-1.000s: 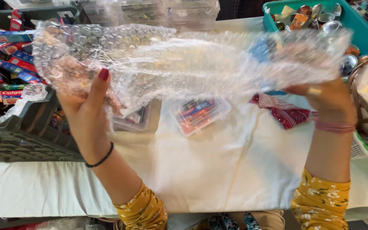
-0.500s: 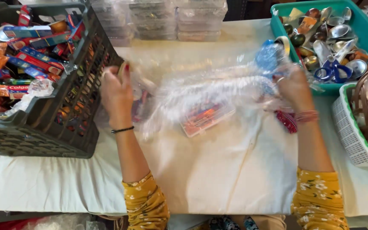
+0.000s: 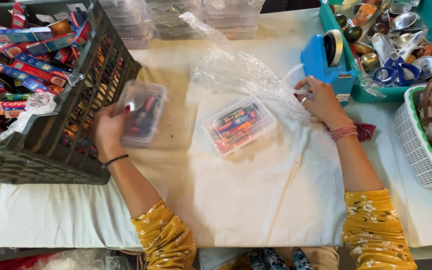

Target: The person wraps a small plastic container filled with items in bubble wrap, folds the edges, and secures it with tape. They then cut a piece of bubble wrap with scissors and wrap another container in the same manner.

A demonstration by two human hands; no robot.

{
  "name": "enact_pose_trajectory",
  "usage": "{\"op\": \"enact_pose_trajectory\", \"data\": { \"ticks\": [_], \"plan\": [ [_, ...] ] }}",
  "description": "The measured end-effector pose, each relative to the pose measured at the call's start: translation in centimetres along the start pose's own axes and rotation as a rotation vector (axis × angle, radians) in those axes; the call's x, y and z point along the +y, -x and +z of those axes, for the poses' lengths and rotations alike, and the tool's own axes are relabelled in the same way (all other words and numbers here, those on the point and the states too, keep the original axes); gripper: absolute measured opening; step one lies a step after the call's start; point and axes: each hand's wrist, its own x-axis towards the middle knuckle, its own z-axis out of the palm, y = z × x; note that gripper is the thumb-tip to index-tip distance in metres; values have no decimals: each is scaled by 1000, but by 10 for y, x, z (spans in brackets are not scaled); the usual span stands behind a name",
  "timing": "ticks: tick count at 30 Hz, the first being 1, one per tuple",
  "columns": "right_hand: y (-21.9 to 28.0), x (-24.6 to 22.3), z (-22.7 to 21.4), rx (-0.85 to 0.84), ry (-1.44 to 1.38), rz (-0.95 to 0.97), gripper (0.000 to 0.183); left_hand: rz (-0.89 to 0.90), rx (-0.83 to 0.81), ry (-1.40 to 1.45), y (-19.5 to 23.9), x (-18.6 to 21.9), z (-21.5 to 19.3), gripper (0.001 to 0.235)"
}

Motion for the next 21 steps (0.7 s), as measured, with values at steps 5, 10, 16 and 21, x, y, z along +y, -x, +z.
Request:
{"op": "enact_pose_trajectory", "data": {
  "ticks": [5, 10, 16, 21],
  "plan": [
    [-2, 7, 5, 0, 20, -103, 25, 140, 415, -351, 18, 54, 12, 53],
    [7, -30, -10, -43, -31, -16, 27, 750, 454, -394, 57, 152, 73, 64],
    [-7, -7, -6, -81, -440, 86, 49, 1146, 230, -493, 58, 169, 158, 58],
    [23, -81, -14, 731, 588, -463, 65, 986, -147, -404, 76, 159, 153, 38]
  ]
}}
